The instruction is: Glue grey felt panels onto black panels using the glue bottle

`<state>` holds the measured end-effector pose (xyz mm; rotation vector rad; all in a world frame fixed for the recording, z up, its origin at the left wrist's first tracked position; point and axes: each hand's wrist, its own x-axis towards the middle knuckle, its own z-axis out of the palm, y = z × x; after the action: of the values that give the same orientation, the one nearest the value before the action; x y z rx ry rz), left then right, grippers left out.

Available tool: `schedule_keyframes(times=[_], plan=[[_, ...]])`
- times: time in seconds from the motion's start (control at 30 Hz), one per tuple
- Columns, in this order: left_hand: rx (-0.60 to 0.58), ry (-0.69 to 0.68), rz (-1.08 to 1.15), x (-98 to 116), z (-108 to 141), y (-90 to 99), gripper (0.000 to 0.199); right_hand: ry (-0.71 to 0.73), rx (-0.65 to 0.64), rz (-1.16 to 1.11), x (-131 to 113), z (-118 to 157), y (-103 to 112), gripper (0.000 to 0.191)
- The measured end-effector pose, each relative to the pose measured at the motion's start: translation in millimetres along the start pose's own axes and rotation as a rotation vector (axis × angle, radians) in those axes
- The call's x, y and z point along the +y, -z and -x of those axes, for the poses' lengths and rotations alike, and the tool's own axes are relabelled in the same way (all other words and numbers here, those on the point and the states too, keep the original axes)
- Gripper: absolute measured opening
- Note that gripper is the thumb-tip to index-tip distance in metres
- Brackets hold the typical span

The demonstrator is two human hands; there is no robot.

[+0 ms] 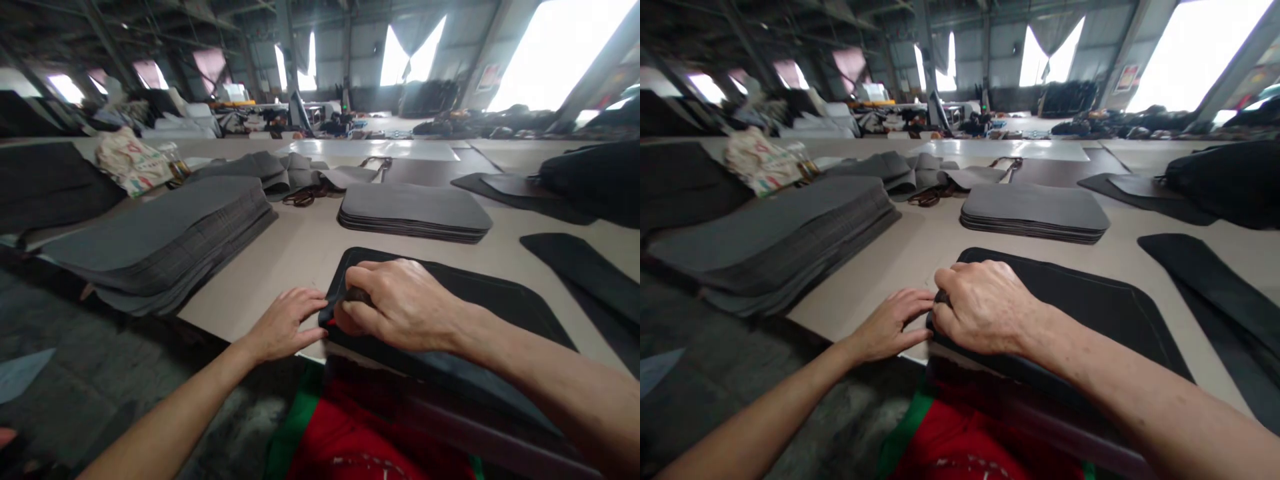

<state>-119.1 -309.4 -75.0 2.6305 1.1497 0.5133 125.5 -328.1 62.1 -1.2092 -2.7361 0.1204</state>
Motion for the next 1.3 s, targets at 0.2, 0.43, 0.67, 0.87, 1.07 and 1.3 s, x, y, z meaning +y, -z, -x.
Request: schedule_keyframes(times=[0.2,0.43,0.67,0.87,1.07,1.3], plan=[[-0.002,-0.005,-0.003,0.3,0.7,0.2,0.047,-0.061,-0.047,-0.019,10.5,11.6,8.0,0.014],[0.009,-0.003,-0.009,-1.9,0.2,-2.3,0.047,-0.145,-0.083,-0.037,20.5,28.7,13.7,0.015],[-0.005,-0.010,-0.023,-1.7,0.3,-1.7,0.047,-0.082,-0.001,-0.034,10.8,21.5,2.4,0.016],[0.006,-0.009,-0.031,-1.5,0.9,-0.4,0.046,-0.159,-0.083,-0.036,25.2,35.5,12.8,0.016],[-0.003,0.002,-0.028,-0.1,0.1,0.0,0.045,-0.175,-0.072,-0.060,27.4,43.2,12.9,0.018],[-0.004,-0.002,-0.047,-2.7,0.4,-1.6,0.046,-0.194,-0.102,-0.040,34.8,53.8,16.6,0.020]])
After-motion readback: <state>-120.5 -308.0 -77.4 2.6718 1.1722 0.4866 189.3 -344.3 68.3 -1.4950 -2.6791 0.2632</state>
